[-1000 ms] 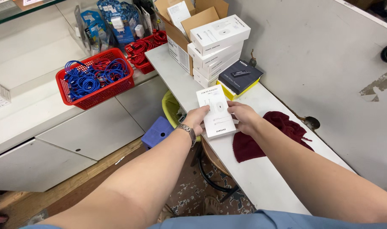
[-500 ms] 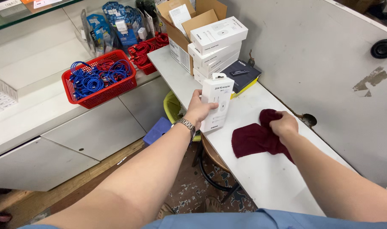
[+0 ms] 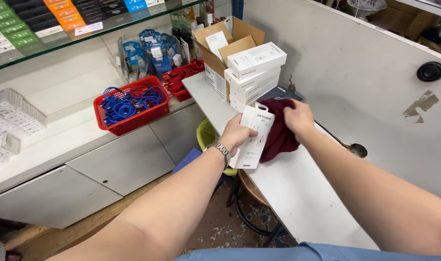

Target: The person picks up small white product boxes from a glass shelf, wipes each one with a maroon cloth, and returns them to the shelf. The person repeats this process for several boxes, handling them one at a time.

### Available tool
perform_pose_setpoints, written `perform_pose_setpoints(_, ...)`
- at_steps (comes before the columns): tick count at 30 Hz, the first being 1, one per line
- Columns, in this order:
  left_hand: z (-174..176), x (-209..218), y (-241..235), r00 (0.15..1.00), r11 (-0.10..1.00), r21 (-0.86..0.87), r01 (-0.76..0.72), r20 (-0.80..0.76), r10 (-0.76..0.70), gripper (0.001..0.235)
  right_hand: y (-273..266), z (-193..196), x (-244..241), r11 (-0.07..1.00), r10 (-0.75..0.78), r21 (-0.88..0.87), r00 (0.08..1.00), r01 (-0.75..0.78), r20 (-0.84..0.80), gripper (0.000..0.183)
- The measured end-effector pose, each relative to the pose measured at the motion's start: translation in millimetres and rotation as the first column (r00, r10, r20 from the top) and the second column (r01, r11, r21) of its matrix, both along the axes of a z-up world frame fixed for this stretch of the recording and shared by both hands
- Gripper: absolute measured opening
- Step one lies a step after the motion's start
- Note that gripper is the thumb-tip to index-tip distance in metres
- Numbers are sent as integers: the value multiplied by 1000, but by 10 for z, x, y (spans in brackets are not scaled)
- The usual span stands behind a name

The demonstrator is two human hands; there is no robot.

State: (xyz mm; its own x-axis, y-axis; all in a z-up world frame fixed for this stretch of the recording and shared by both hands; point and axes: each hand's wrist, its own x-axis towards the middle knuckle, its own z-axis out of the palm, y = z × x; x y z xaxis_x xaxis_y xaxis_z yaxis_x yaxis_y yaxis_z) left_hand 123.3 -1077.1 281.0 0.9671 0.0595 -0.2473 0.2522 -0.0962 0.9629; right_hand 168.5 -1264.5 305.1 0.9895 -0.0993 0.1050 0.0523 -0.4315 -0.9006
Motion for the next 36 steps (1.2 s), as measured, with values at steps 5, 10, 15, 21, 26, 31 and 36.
perform_pose_setpoints(5, 87, -73, 218, 994, 995, 67, 74, 74, -79, 60, -155, 27, 366, 919, 184, 390, 939, -60, -289, 34)
perform_pose_setpoints(10, 182, 22, 146, 997, 929, -370, 29, 76, -1, 65, -237, -134, 212, 971, 83, 237, 914, 15, -397, 42)
perform_pose_setpoints(15, 80, 120, 179, 986, 860, -490, -141, -149, 77, 62, -184, -101, 131, 998, 39, -30, 887, -59, -460, 40)
perform_pose_setpoints(21, -205, 204, 350, 964, 716, -645, -266, -184, 193, 54, 211, 149, 76, 729, 670, 596, 526, -337, -523, 56)
perform_pose_setpoints(26, -109, -31, 709, 923, 799, -464, -382, -159, 349, 59, 673, 268, -25, 763, 644, 493, 556, -418, -525, 50)
perform_pose_setpoints(31, 83, -533, 1303, 919, 849, -354, -392, -186, 347, 63, 1479, 143, 9, 704, 702, 569, 542, -425, -462, 46)
perform_pose_setpoints(36, 83, -977, 2052, 855, 721, -468, -511, -195, 480, 65, 2327, 168, -220, 582, 809, 637, 441, -505, -389, 51)
